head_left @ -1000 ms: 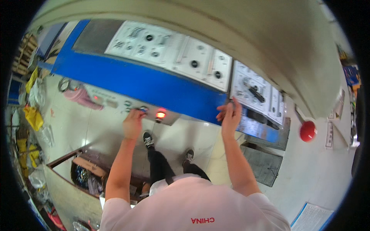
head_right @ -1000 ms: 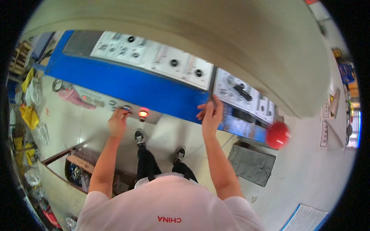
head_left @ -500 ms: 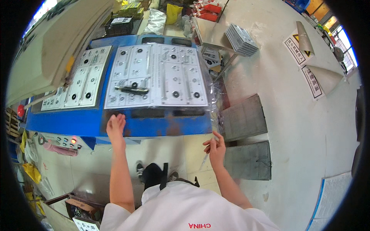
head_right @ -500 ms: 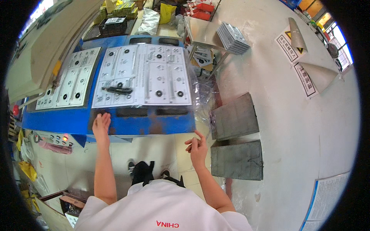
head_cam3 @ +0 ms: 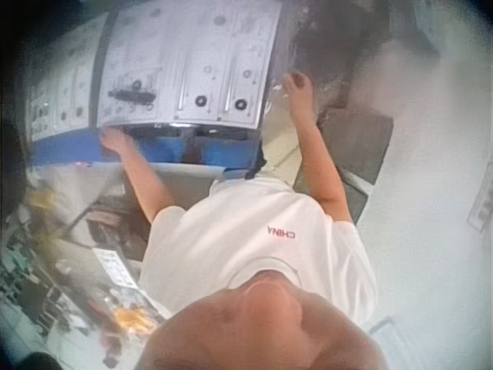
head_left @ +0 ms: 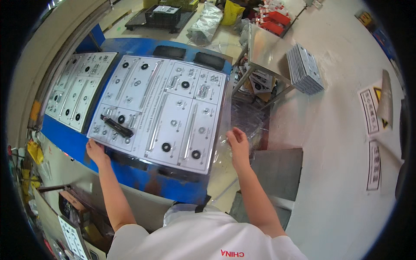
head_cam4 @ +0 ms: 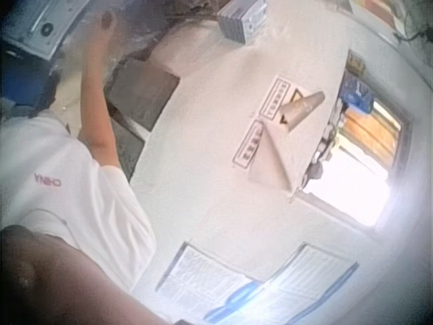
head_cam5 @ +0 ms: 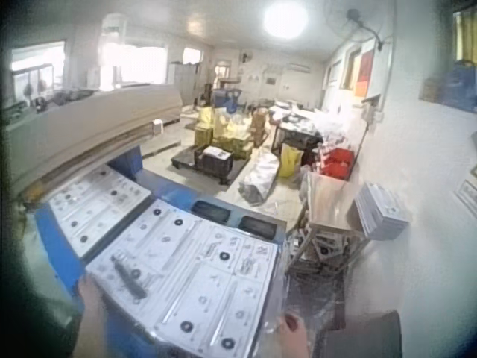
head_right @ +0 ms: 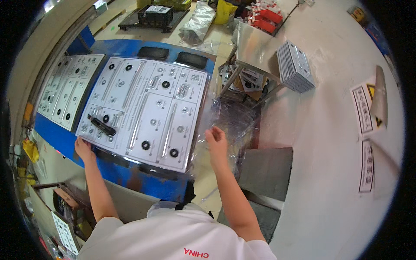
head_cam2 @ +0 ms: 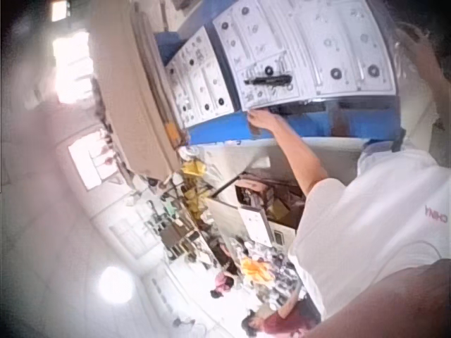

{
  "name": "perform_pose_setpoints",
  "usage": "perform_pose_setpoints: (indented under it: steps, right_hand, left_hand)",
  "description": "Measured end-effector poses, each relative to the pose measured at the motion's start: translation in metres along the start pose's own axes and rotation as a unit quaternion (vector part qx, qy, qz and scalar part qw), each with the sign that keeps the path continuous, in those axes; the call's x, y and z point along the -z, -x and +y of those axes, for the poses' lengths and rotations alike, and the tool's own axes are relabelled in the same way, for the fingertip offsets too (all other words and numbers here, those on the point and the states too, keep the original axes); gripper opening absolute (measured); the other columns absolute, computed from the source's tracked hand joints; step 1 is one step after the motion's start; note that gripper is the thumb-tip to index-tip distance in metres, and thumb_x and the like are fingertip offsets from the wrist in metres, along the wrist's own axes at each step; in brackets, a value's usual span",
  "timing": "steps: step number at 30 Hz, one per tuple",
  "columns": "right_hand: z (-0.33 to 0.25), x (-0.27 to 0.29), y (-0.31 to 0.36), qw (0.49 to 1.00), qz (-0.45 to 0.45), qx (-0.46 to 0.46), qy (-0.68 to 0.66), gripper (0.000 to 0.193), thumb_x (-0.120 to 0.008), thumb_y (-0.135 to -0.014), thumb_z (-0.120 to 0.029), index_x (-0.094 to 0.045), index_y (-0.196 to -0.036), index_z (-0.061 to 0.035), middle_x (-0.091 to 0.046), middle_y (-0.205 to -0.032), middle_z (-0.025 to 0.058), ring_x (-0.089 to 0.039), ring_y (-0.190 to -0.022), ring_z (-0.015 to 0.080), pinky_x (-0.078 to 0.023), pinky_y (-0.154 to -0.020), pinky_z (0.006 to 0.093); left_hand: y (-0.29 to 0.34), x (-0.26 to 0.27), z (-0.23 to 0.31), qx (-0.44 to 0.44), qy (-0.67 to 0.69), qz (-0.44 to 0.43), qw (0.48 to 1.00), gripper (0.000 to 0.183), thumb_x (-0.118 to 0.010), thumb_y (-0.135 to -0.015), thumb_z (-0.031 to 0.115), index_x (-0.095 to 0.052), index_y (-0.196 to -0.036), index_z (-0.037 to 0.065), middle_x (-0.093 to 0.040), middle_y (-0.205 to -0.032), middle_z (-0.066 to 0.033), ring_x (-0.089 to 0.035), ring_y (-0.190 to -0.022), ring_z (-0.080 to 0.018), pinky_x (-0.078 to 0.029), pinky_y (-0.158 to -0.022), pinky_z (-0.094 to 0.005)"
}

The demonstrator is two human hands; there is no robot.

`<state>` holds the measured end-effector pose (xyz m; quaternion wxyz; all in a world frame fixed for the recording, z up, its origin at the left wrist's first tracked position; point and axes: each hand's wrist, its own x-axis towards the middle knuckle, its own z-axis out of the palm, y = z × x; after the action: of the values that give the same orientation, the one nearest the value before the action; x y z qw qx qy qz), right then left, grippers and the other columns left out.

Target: The person wraps rectangular metal panels in clear plastic film using a handheld cutter to trim the edges. They repeatedly pick up panels, place them on a blue machine, wrap them, and trim the excess film before stacking the finished units.

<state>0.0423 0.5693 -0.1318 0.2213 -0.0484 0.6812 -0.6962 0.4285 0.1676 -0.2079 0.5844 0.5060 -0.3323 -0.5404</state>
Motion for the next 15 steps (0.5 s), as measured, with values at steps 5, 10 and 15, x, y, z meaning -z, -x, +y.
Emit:
perform_pose_setpoints:
  steps: [5, 10, 15]
  right_hand:
    - [-0.044, -0.004, -0.05, 0.957, -0.24, -0.154, -0.052, 0.052, -0.072, -0.092, -0.003, -0.055, -0.14, 0.004, -0.065, -0.128, 0.0124, -0.063, -0.104, 0.0173, -0.052, -0.089, 0.0314]
    - [-0.086, 0.011, -0.138, 0.946, -0.31, -0.079, 0.05, 0.045, -0.069, -0.078, 0.008, -0.071, -0.123, 0.0012, -0.072, -0.121, 0.0076, -0.066, -0.11, 0.0177, -0.05, -0.098, 0.0311]
    - [-0.142, -0.075, -0.258, 0.85, -0.452, 0.049, 0.267, 0.047, -0.061, -0.08, 0.006, -0.07, -0.125, 0.0029, -0.074, -0.112, 0.007, -0.067, -0.098, 0.0138, -0.05, -0.085, 0.0268]
  left_hand:
    - [0.021, 0.007, 0.021, 0.039, -0.029, 0.036, 0.998, 0.022, -0.058, -0.107, 0.026, -0.06, -0.115, 0.006, -0.068, -0.109, -0.0053, -0.067, -0.097, -0.0165, -0.055, -0.083, -0.0322]
    - [0.156, 0.032, 0.045, 0.006, -0.083, 0.05, 0.995, 0.018, -0.062, -0.105, 0.025, -0.061, -0.098, 0.008, -0.069, -0.089, -0.0031, -0.067, -0.08, -0.0131, -0.055, -0.071, -0.0285]
    - [0.36, 0.009, 0.032, 0.079, -0.058, 0.162, 0.982, 0.021, -0.063, -0.102, 0.021, -0.059, -0.086, 0.008, -0.071, -0.085, -0.007, -0.068, -0.071, -0.0137, -0.054, -0.063, -0.0258]
